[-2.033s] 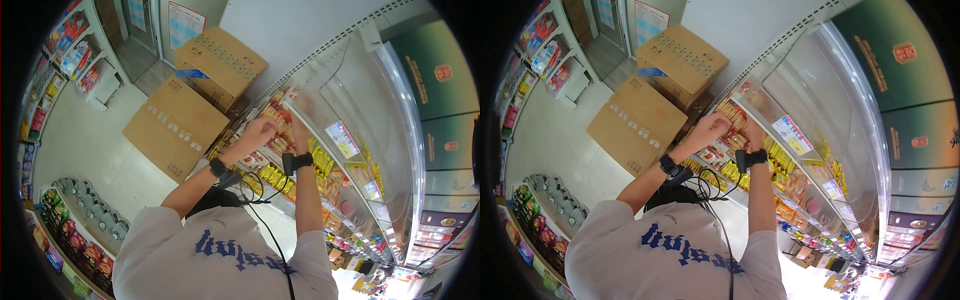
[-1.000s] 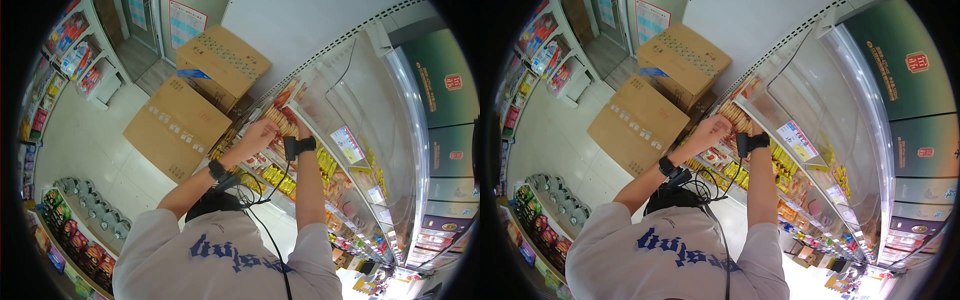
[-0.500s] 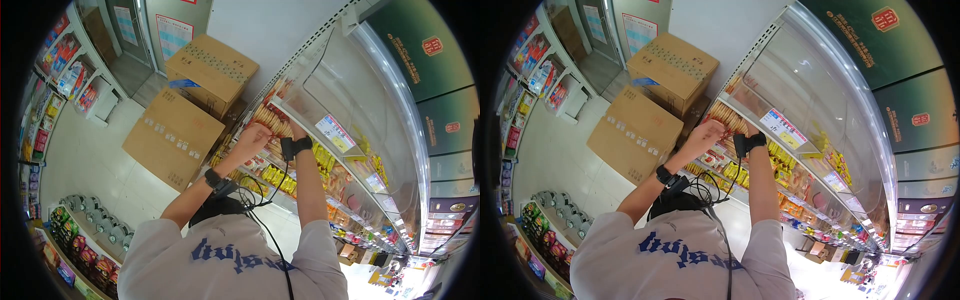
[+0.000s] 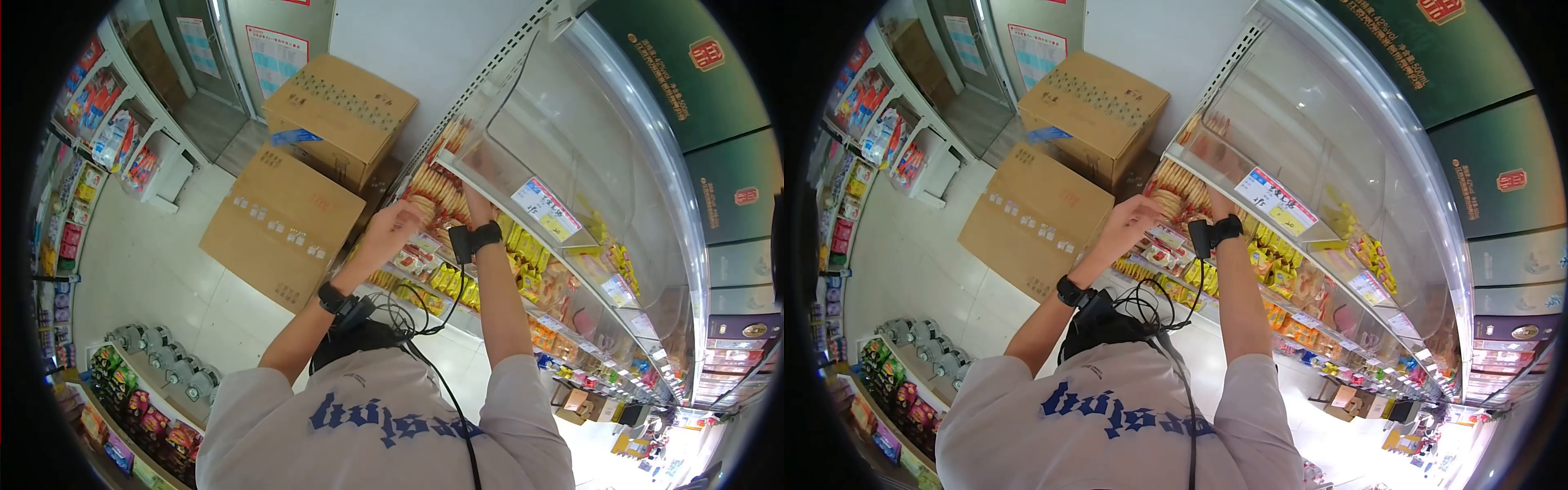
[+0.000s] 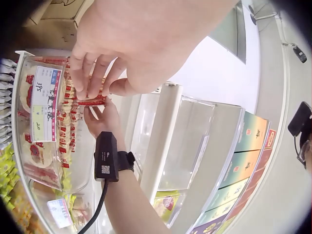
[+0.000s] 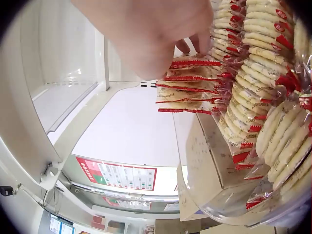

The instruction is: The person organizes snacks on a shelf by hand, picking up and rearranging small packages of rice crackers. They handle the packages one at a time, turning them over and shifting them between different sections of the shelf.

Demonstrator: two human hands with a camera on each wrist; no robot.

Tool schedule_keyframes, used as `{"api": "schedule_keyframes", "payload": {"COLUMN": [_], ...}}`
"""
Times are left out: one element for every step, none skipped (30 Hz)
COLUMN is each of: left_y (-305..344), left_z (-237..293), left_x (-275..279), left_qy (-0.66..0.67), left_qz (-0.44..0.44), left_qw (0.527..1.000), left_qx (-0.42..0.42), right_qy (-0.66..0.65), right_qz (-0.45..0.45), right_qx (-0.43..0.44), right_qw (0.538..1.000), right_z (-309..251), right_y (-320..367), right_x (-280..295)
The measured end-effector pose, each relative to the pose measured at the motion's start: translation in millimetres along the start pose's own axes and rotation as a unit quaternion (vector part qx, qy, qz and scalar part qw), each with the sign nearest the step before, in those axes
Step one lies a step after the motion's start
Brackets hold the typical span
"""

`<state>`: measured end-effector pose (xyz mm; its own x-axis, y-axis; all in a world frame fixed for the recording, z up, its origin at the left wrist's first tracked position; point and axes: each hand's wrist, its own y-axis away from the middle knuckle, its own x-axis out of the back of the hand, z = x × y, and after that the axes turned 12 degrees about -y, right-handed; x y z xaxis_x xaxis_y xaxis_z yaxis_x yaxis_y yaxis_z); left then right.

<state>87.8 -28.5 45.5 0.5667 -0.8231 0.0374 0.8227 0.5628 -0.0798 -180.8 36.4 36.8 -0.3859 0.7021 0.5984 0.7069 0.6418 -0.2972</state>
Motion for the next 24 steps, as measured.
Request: {"api": "schedule_keyframes", "payload": {"left_y": [0,0,1,0,0,-2,-5,-6,-6,-7,-9,-10,-11,-10,-9,-10,-10,-10,-9,-9,-8,-7,-6,-6], "left_z": [2,4,3,3,4,0,-3,-7,-4,-2,1,3,4,3,6,8,10,10,10,10,9,8,6,5], "left_x": [2,4,4,4,5,4,3,1,0,0,-1,-2,-3,-5,-6,-6,-7,-8,-9,-10,-11,-11,-12,-12], "left_qy": [0.003,0.005,0.004,0.002,-0.002,0.006,0.013,0.020,0.015,0.009,0.003,0.009,0.017,0.025,0.023,0.020,0.017,0.014,0.010,0.007,0.011,0.016,0.021,0.018], "left_qz": [0.001,0.001,0.011,0.020,0.026,0.024,0.023,0.020,0.013,0.006,-0.001,-0.007,-0.012,-0.015,-0.017,-0.019,-0.020,-0.019,-0.019,-0.018,-0.015,-0.012,-0.008,-0.007], "left_qw": [1.000,1.000,1.000,1.000,1.000,1.000,1.000,1.000,1.000,1.000,1.000,1.000,1.000,0.999,1.000,1.000,1.000,1.000,1.000,1.000,1.000,1.000,1.000,1.000], "left_qx": [0.004,0.007,0.003,-0.002,-0.009,-0.001,0.004,0.010,0.015,0.017,0.019,0.015,0.012,0.012,0.010,0.008,0.007,0.005,0.004,0.004,0.003,0.003,0.003,-0.001], "right_qy": [0.000,-0.002,-0.003,-0.004,-0.006,-0.009,-0.013,-0.016,-0.020,-0.023,-0.027,-0.030,-0.032,-0.034,-0.036,-0.037,-0.038,-0.041,-0.042,-0.044,-0.045,-0.047,-0.050,-0.053], "right_qz": [-0.001,-0.003,-0.005,-0.007,-0.009,-0.008,-0.009,-0.012,-0.014,-0.016,-0.017,-0.016,-0.017,-0.019,-0.018,-0.017,-0.016,-0.016,-0.015,-0.014,-0.014,-0.013,-0.012,-0.012], "right_qx": [0.000,0.000,-0.001,-0.001,-0.004,-0.005,-0.006,-0.008,-0.010,-0.013,-0.016,-0.018,-0.023,-0.027,-0.031,-0.034,-0.036,-0.037,-0.038,-0.039,-0.039,-0.040,-0.040,-0.039], "right_qw": [1.000,1.000,1.000,1.000,1.000,1.000,1.000,1.000,1.000,1.000,0.999,0.999,0.999,0.999,0.999,0.999,0.999,0.998,0.998,0.998,0.998,0.998,0.998,0.998], "right_z": [0,-1,-1,-1,-1,-2,-2,-3,-3,-3,-2,-1,1,3,4,5,6,6,8,9,9,10,11,10], "right_y": [0,-1,-1,-1,-1,-1,-2,-2,-1,0,1,4,8,12,16,18,20,21,23,23,24,25,27,29], "right_x": [-1,-2,-2,-2,-1,1,3,6,9,13,19,25,31,35,39,42,45,46,48,49,50,51,51,50]}}
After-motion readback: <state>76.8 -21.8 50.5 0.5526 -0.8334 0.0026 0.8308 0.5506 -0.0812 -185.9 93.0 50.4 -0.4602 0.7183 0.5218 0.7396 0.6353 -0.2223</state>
